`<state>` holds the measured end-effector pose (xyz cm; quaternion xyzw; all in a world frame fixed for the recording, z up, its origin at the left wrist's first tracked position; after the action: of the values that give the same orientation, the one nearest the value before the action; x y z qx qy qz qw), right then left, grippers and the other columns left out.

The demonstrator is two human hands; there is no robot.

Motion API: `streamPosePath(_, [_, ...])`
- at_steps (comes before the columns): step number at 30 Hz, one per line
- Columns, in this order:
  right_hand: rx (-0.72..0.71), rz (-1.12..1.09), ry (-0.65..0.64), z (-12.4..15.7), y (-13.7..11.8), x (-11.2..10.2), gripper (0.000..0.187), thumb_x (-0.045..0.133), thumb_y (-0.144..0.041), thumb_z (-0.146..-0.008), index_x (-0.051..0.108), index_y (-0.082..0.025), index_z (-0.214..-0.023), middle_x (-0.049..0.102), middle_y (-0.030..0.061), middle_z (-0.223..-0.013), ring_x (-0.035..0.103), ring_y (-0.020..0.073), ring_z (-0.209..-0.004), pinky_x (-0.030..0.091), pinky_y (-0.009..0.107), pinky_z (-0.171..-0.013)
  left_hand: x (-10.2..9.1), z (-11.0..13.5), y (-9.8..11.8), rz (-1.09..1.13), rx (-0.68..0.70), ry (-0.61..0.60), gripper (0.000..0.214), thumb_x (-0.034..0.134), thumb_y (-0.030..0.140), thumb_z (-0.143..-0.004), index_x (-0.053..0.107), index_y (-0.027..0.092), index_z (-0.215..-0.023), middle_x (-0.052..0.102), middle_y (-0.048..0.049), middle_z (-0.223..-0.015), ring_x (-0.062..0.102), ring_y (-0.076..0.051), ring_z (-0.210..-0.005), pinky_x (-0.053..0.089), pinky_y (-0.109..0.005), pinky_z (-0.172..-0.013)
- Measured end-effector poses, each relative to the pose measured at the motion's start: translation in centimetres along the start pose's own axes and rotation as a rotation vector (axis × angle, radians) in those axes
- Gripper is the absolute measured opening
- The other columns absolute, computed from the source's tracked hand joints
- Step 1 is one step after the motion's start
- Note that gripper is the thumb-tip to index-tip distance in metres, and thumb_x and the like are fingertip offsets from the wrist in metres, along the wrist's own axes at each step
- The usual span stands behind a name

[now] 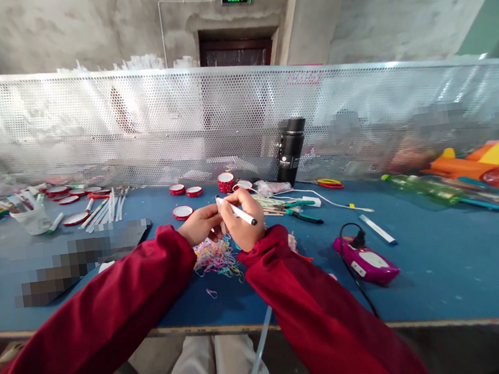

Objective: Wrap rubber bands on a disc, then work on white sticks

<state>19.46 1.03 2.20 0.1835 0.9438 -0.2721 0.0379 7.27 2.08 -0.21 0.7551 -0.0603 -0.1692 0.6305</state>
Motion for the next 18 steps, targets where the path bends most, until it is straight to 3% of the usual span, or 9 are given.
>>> streamPosePath(5, [0.006, -0.011, -0.001, 0.01, -0.26, -0.01, 0.012, 0.058, -0.027, -0.084, 0.056, -0.022, -0.074, 0.058, -0.0037, -0.058, 0.054, 0.0122, -0.05, 0.042, 0.025, -0.05, 0.08, 0.05, 0.07, -0.018, 0.0, -0.011, 0.012, 0.047, 0.02, -0.092, 0.053, 0.014, -0.083, 0.058, 0.0014, -0.064, 0.054, -0.007, -0.045, 0.043, -0.017, -0.042])
streamPosePath(18, [-0.004, -0.001, -0.006, -0.03, 0.16, 0.02, 0.011, 0.058, -0.026, -0.083, 0.057, -0.021, -0.074, 0.059, -0.0029, -0.062, 0.054, 0.0124, -0.053, 0.042, 0.026, -0.053, 0.03, 0.08, 0.11, 0.014, 0.001, -0.005, 0.014, 0.054, 0.026, -0.09, 0.052, 0.015, -0.081, 0.059, 0.0018, -0.063, 0.054, -0.006, -0.045, 0.043, -0.017, -0.042])
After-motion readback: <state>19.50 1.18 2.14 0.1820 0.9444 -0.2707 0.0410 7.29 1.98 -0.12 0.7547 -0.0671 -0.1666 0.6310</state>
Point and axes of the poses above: each hand's wrist, its own z-axis away from the middle knuckle, its own x-axis out of the palm, y = z × x, the point moved 4 cm from there along -z, towards the middle knuckle
